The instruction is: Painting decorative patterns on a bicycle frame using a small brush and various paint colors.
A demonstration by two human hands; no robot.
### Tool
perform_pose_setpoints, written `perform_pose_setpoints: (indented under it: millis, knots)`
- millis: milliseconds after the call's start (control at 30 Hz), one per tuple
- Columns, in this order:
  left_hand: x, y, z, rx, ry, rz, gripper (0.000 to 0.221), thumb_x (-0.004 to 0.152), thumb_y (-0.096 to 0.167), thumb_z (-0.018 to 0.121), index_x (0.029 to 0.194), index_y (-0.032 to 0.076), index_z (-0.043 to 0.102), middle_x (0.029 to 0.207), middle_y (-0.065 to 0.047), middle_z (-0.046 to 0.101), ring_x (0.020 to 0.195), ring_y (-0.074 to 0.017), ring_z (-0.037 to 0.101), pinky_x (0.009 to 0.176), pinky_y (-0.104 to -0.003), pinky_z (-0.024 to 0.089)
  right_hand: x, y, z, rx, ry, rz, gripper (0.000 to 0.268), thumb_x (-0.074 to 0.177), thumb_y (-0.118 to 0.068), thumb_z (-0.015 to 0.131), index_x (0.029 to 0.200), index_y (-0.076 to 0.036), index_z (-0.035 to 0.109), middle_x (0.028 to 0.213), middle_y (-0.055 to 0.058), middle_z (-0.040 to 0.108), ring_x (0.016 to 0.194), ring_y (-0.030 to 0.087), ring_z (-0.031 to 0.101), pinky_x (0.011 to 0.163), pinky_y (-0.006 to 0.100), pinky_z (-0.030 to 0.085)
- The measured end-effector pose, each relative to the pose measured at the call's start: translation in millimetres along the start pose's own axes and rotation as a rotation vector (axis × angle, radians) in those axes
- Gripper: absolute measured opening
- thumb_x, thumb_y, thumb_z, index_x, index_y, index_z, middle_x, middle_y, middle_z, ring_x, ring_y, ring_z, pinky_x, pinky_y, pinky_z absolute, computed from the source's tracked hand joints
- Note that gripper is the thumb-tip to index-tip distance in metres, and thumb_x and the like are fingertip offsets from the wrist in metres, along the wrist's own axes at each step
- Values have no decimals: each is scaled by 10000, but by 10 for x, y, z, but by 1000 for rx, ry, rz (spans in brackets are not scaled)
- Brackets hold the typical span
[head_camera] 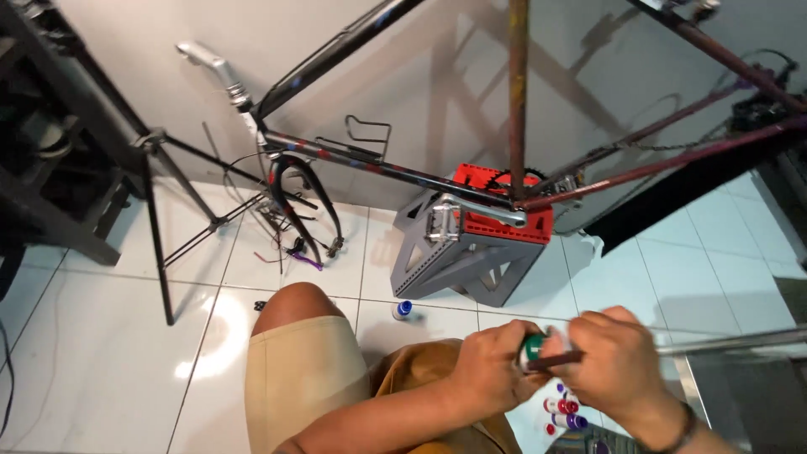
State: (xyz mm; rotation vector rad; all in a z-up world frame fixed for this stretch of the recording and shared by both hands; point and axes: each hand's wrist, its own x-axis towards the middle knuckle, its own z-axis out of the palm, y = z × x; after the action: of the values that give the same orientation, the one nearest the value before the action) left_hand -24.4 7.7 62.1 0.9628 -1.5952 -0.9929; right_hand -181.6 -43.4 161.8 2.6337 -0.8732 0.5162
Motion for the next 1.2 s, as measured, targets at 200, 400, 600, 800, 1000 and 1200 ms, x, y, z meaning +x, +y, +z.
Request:
perform_pose_setpoints:
  millis: [200,400,600,800,1000,1200]
  knots:
    - [5,-95,-169,-248,-362,-29,110,853,203,716,865,156,616,791,85,617,714,-70,556,602,-249,417,104,-86,-154,306,50,-240,516,1002,-364,415,549,-125,352,522,48,312,442,236,264,563,391,340]
    - [289,-206,-125,-812,-1378,-248,173,772,-61,701,890,12,598,717,-91,640,535,-170,633,511,-258,555,123,-112,-410,469,-100,-536,487,1043,-398,457,665,-91,425,654,48,314,521,229,275,690,406,418]
    - [277,-254,-238,-731,-1276,-201,213,780,60,797,951,71,671,774,-14,677,625,-89,636,562,-219,568,-102,-15,-473,515,-313,-410,382,1053,-447,522,1069,-74,603,923,43,603,767,220,556,774,377,420]
    - [161,-249,-570,-201,-726,-105,277,751,335,821,880,194,620,812,112,608,805,-32,521,724,-243,424,-892,388,308,1033,-336,450,377,867,-12,699,1243,-30,677,1170,102,702,829,194,672,656,273,689]
    - [-136,-500,-859,-154,-304,-98,317,789,341,853,920,149,638,871,39,669,821,-92,619,722,-266,478,-2087,966,2471,1399,-141,1430,316,905,-1,703,1220,11,715,948,39,601,670,106,399,576,246,294]
    - [-410,-775,-889,-219,-143,-82,279,808,220,882,951,148,653,924,11,689,847,-122,644,784,-279,522,-3693,764,4190,985,-645,1469,649,762,306,453,1156,-21,852,1533,-61,535,842,236,691,404,329,279]
